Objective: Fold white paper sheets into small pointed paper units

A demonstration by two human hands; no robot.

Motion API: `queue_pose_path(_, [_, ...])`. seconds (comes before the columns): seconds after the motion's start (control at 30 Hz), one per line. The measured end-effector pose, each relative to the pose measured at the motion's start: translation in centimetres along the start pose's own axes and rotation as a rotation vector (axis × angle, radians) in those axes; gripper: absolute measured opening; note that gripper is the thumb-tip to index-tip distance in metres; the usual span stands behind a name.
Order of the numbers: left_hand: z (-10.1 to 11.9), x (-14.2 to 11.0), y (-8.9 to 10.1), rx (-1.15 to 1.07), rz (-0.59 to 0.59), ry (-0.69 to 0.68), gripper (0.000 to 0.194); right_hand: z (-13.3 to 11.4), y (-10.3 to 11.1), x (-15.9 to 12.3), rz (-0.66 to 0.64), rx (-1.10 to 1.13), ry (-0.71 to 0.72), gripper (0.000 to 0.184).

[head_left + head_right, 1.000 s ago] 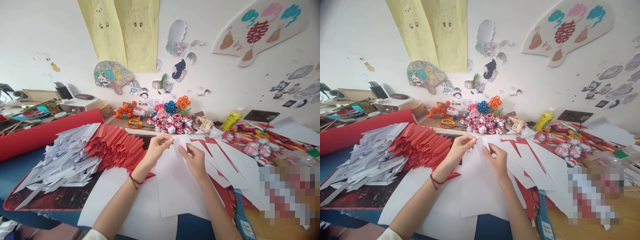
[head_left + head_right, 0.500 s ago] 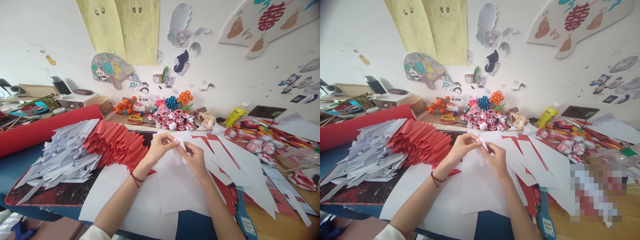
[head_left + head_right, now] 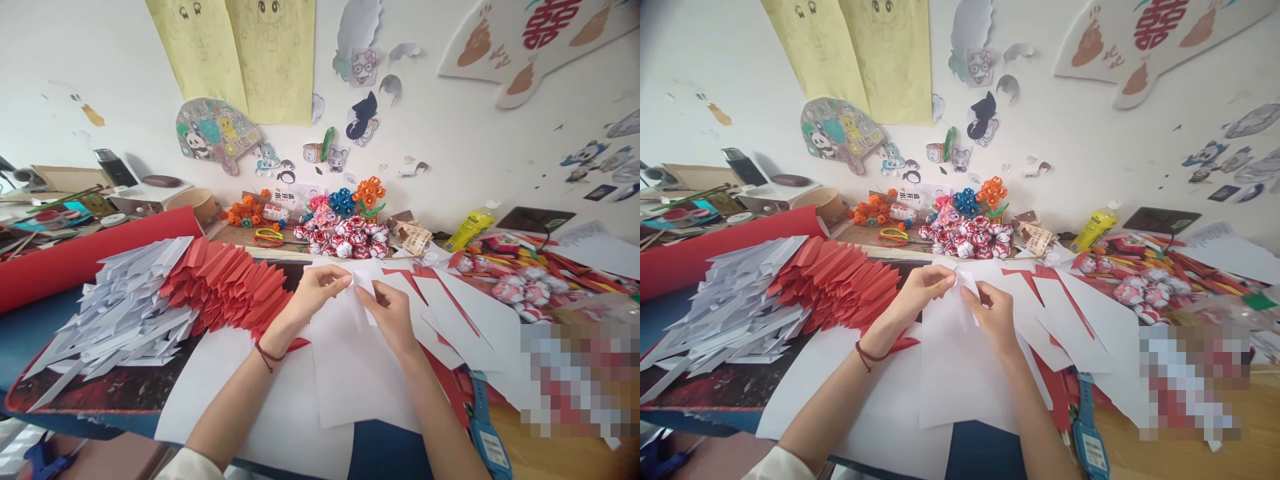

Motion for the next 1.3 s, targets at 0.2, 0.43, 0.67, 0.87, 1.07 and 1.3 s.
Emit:
queue_pose_path(0.2, [-0.2,0.0,0.4,0.108,0.038,-0.019,0.03,0.1,-0.2,0.0,-0.023,-0.007,-0.009,0.026])
queue_pose_path(0.43, [-0.4,-0.1,1.1,0.217,0.125,-0.047,0.029,0.3,-0.6,0.0,-0.042,0.013,-0.022,0.027])
queue_pose_path(0.67, [-0.5,-0.1,1.4,0.235,0.155,-0.064,0.028,1.1,-1.0,0.2,-0.083,0.054,-0.057,0.03])
queue_pose_path(0.87, [-0.2,-0.2,0.9,0.291,0.121,-0.066,0.025,1.4,-1.1,0.3,-0.101,0.11,-0.083,0.03])
queue_pose_path(1.07, [0.5,-0.2,0.3,0.377,0.073,-0.075,0.023,0.9,-0.9,0.3,-0.082,0.085,-0.05,0.036])
queue_pose_path(1.3, [0.3,0.0,0.5,0.28,0.062,-0.071,0.026,0.9,-1.2,0.2,-0.108,0.075,-0.072,0.033])
Point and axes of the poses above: each hand's wrist, its own x-axis towards the middle knuckle, its own y-axis out of the back of the hand, z = x × y, the point moved 10 cm from there along x, towards the middle knuckle, and after that the axes turned 3 degrees about x, right-handed, at the moved point
